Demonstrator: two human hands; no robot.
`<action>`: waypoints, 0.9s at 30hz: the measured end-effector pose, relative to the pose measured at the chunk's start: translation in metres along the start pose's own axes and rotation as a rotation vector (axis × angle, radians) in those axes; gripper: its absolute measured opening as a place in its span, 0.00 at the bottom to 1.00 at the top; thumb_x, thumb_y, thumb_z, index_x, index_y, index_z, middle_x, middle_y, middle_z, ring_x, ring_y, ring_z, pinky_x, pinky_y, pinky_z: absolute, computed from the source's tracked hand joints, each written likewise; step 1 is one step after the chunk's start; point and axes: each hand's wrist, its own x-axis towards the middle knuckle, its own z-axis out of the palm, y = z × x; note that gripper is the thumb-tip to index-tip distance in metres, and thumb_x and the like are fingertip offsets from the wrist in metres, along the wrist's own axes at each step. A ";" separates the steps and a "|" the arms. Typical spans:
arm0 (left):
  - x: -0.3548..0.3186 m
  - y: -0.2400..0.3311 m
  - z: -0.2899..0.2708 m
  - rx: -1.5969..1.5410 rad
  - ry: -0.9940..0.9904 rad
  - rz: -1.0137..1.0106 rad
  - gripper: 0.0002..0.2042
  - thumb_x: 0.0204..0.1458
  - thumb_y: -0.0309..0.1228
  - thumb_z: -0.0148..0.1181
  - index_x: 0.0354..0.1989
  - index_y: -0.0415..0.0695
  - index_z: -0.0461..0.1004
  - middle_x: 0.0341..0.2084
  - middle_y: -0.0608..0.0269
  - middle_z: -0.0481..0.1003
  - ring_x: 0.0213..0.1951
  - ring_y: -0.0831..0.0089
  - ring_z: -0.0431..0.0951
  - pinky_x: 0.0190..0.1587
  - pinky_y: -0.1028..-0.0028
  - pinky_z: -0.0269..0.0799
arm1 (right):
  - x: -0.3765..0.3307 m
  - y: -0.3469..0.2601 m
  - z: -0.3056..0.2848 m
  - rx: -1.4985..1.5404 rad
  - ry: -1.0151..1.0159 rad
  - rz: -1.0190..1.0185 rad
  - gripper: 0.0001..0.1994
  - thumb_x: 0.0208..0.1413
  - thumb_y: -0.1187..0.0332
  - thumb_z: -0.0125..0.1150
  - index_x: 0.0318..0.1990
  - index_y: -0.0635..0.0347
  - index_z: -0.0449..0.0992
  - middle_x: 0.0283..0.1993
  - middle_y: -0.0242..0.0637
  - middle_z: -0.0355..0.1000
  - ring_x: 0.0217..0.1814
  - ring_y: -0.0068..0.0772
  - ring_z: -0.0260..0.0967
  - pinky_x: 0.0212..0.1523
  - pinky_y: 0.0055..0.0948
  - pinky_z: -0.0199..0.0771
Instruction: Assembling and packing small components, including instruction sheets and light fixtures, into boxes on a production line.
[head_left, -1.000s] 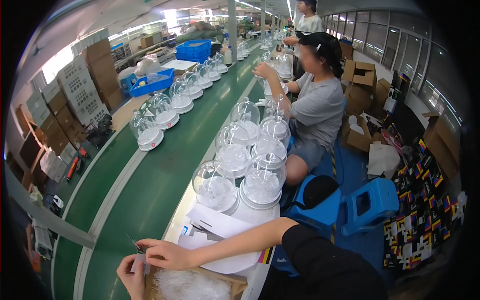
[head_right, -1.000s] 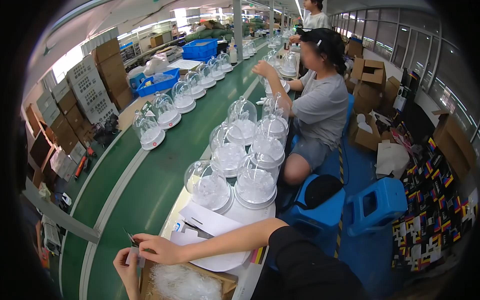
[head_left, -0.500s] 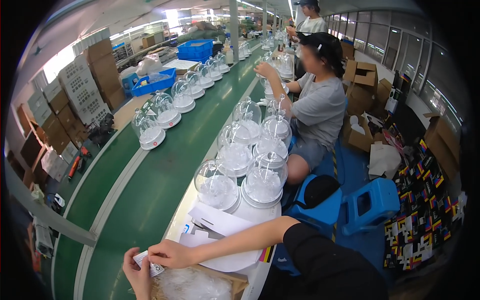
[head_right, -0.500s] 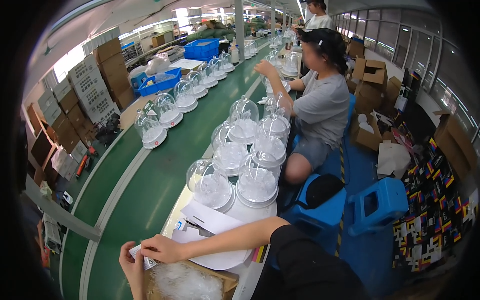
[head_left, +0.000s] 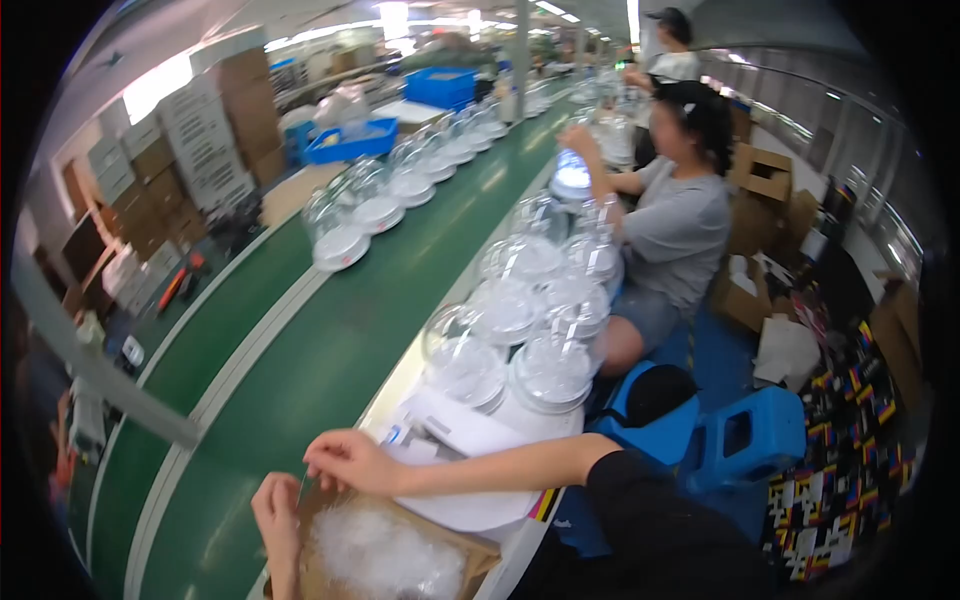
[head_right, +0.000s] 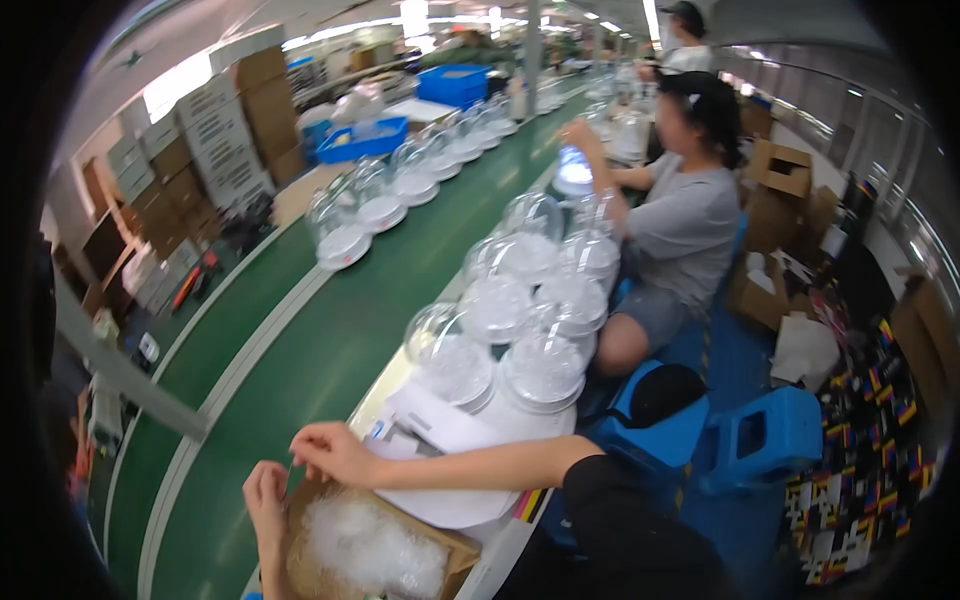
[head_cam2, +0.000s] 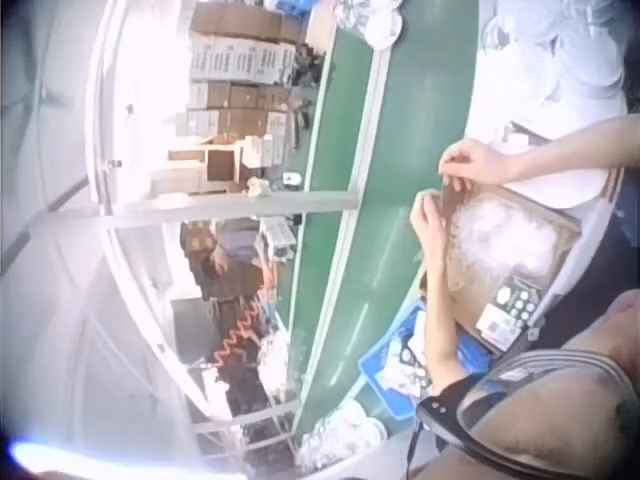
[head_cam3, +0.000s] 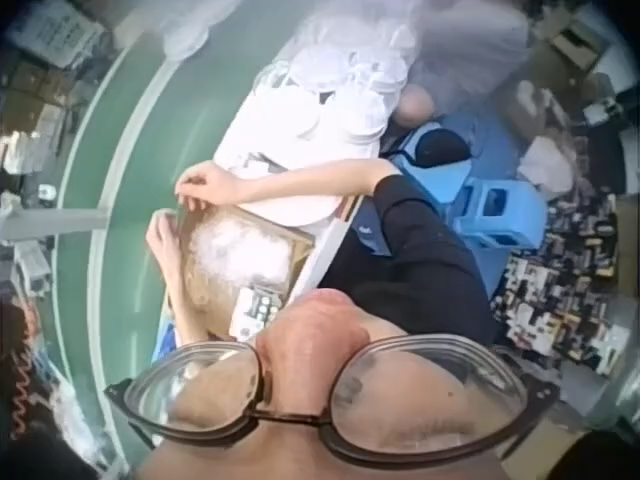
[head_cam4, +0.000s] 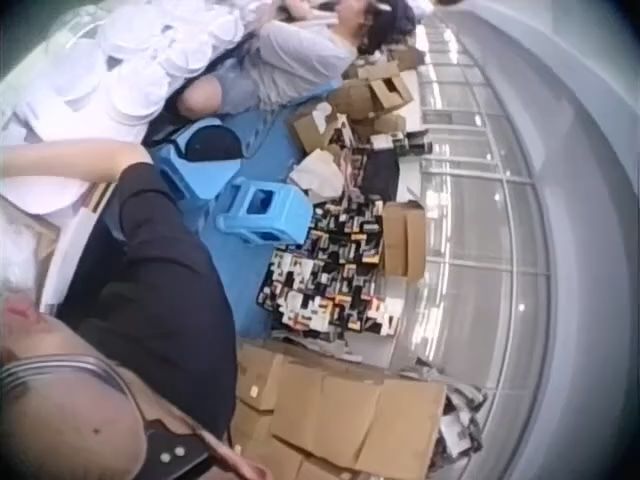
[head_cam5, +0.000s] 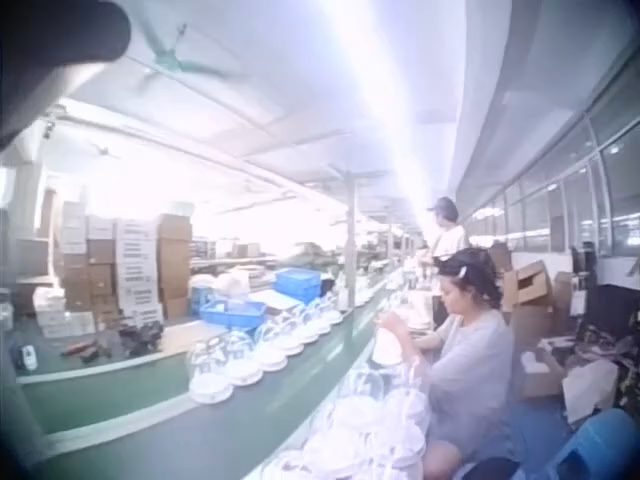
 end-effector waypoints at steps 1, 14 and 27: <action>0.000 0.004 0.002 -0.004 -0.034 0.026 0.11 0.58 0.29 0.46 0.27 0.37 0.70 0.18 0.71 0.65 0.24 0.82 0.62 0.26 0.79 0.57 | 0.001 0.000 0.000 0.011 0.018 0.006 0.10 0.63 0.65 0.52 0.41 0.62 0.73 0.34 0.33 0.75 0.28 0.18 0.72 0.23 0.17 0.70; 0.002 -0.009 0.020 0.116 -0.203 0.205 0.09 0.55 0.31 0.54 0.33 0.38 0.75 0.19 0.61 0.73 0.21 0.78 0.66 0.26 0.74 0.64 | -0.004 -0.011 -0.003 -0.174 0.031 -0.032 0.07 0.61 0.72 0.52 0.40 0.64 0.76 0.28 0.30 0.73 0.28 0.15 0.69 0.28 0.16 0.70; 0.000 0.019 0.026 0.192 -0.220 0.067 0.06 0.53 0.26 0.55 0.28 0.36 0.73 0.18 0.57 0.71 0.21 0.70 0.69 0.26 0.72 0.65 | -0.003 -0.018 -0.016 -0.047 0.063 0.005 0.06 0.59 0.74 0.54 0.39 0.64 0.76 0.28 0.30 0.72 0.26 0.15 0.68 0.25 0.15 0.68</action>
